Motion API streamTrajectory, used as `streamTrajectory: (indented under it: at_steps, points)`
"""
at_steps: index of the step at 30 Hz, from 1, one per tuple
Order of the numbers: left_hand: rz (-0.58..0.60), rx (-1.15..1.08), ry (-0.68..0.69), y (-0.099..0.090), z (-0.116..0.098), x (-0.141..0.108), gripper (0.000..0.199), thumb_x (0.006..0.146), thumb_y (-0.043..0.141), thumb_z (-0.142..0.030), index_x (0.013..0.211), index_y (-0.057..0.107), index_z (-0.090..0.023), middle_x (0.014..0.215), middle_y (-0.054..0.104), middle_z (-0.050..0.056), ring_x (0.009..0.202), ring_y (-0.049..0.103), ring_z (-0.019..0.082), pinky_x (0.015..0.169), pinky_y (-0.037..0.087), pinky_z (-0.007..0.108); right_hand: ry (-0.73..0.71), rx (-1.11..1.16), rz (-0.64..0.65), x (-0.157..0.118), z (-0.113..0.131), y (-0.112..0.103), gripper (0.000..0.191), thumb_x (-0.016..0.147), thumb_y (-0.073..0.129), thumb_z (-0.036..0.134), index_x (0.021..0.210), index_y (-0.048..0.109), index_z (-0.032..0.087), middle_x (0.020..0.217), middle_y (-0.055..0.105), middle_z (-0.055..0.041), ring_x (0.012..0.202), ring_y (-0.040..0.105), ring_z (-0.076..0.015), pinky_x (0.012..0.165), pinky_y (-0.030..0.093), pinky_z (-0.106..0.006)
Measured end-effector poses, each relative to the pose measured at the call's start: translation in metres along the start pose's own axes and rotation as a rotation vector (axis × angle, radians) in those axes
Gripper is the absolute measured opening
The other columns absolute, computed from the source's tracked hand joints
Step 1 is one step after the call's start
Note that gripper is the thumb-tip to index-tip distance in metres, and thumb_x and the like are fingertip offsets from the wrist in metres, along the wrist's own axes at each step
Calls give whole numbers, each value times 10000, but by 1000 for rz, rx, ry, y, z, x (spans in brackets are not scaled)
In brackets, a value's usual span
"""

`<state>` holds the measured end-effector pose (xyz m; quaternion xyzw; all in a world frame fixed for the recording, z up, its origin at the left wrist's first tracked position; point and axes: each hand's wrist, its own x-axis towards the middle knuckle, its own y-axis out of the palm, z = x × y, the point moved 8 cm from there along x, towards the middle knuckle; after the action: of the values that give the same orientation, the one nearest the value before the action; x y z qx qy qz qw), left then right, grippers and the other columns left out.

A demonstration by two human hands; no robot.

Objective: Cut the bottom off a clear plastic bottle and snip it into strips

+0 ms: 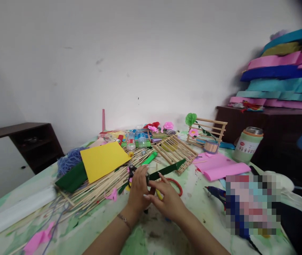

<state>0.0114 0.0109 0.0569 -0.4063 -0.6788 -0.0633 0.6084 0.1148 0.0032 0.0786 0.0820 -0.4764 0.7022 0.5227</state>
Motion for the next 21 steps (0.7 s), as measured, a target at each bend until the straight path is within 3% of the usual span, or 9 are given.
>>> streamTrajectory:
  at_steps: [3,6,9,11,13,16,19,21]
  points:
    - [85,-56,2,6,4,-1,545,790,527,-249,1315,418,-149,1274,538,193,1252,475,309,1044,370,541,69,46,67,2,-11,5,121,812,655,212,921,708,226,784,734,0,712,680,-182,1090,346,-516]
    - [153,-177,-86,11,14,1,568,776,582,-331,1300,445,-159,1297,529,196,1259,476,314,1059,363,523,113,87,-20,3,-26,0,148,825,614,190,833,743,263,784,749,0,807,699,-217,1015,437,-492]
    - [140,-396,-290,11,28,5,711,696,704,-387,1317,423,-182,1365,475,185,1305,428,316,1091,318,511,201,119,-228,-2,-45,-14,135,798,631,223,821,761,249,831,758,-44,968,679,-281,882,532,-455]
    - [136,-704,-475,17,35,4,812,643,743,-438,1336,386,-210,1380,465,165,1285,452,308,1065,353,494,232,138,-334,-5,-52,-22,138,799,629,263,826,758,223,836,755,-73,898,696,-275,789,567,-409]
    - [181,-1066,-703,31,35,-1,779,661,700,-522,1321,400,-239,1339,512,138,1172,554,286,947,463,450,192,125,-370,-6,-48,-26,160,820,604,280,840,747,210,837,748,-85,816,703,-245,740,575,-367]
    - [269,-1362,-1053,49,29,-14,620,730,600,-607,1215,520,-230,1157,634,102,899,660,221,656,531,313,-24,2,-239,-1,-21,-22,171,844,583,262,934,720,215,900,745,-84,880,688,-231,827,546,-381]
    - [263,-1355,-1287,52,31,-22,440,765,625,-536,1004,622,-166,824,689,48,618,632,140,469,443,207,-247,-135,-35,-2,7,-9,261,848,589,235,1098,662,216,1040,726,-83,1044,638,-238,977,465,-437]
    - [223,-1356,-1384,51,34,-23,347,810,597,-482,894,635,-147,676,659,15,513,595,111,420,406,184,-324,-201,-10,-3,17,-8,329,857,566,203,1183,609,210,1116,703,-81,1123,599,-233,1034,414,-456]
